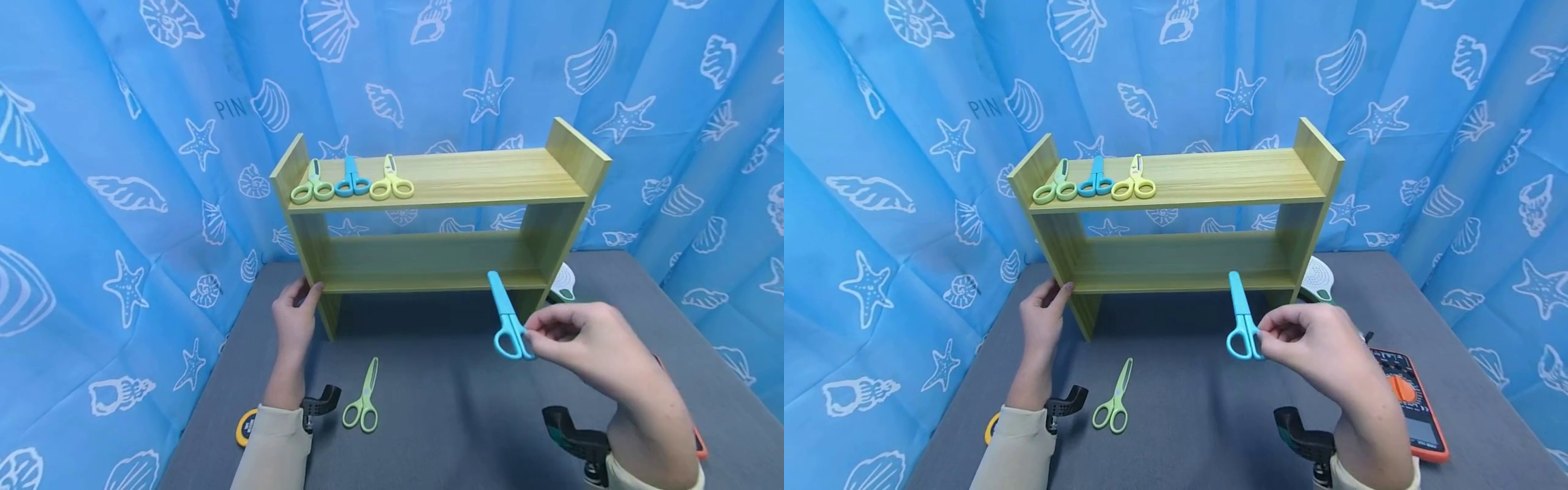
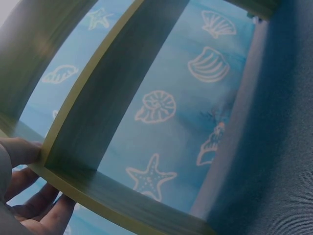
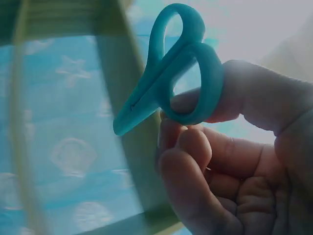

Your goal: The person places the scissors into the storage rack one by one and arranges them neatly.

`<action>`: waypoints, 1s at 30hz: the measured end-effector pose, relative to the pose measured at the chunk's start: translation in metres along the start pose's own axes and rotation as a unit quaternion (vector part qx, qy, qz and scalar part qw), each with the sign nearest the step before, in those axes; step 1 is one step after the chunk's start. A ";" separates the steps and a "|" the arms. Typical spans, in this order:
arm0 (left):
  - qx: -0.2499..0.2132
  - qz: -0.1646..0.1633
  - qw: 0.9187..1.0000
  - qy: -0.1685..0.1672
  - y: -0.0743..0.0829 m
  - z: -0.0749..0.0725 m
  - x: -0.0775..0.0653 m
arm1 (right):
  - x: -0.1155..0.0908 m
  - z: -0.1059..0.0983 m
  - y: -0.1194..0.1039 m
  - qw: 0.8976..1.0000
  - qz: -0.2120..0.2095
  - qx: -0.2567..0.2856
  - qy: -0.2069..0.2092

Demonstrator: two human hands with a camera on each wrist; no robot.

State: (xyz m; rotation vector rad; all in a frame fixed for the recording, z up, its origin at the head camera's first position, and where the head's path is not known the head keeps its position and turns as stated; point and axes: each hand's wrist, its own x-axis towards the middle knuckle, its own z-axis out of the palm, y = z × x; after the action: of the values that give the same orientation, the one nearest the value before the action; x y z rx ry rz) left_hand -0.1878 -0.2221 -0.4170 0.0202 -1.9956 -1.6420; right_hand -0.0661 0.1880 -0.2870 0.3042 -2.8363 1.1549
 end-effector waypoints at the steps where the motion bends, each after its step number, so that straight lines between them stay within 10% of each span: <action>1: -0.001 0.000 1.000 0.000 0.000 0.000 0.000 | 0.002 -0.008 -0.003 1.000 -0.005 -0.002 0.011; 16: 0.002 0.001 1.000 -0.006 0.000 -0.001 -0.001 | 0.065 -0.087 -0.061 0.996 0.027 -0.021 0.083; 30: -0.009 0.004 1.000 -0.009 -0.002 -0.002 0.000 | 0.169 -0.086 -0.116 0.996 -0.015 -0.080 0.036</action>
State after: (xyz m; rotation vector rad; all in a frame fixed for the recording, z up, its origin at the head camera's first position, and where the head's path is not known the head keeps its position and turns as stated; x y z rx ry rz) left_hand -0.1879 -0.2245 -0.4181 -0.0075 -1.9918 -1.6603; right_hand -0.2092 0.1404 -0.1232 0.2881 -2.8293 0.9074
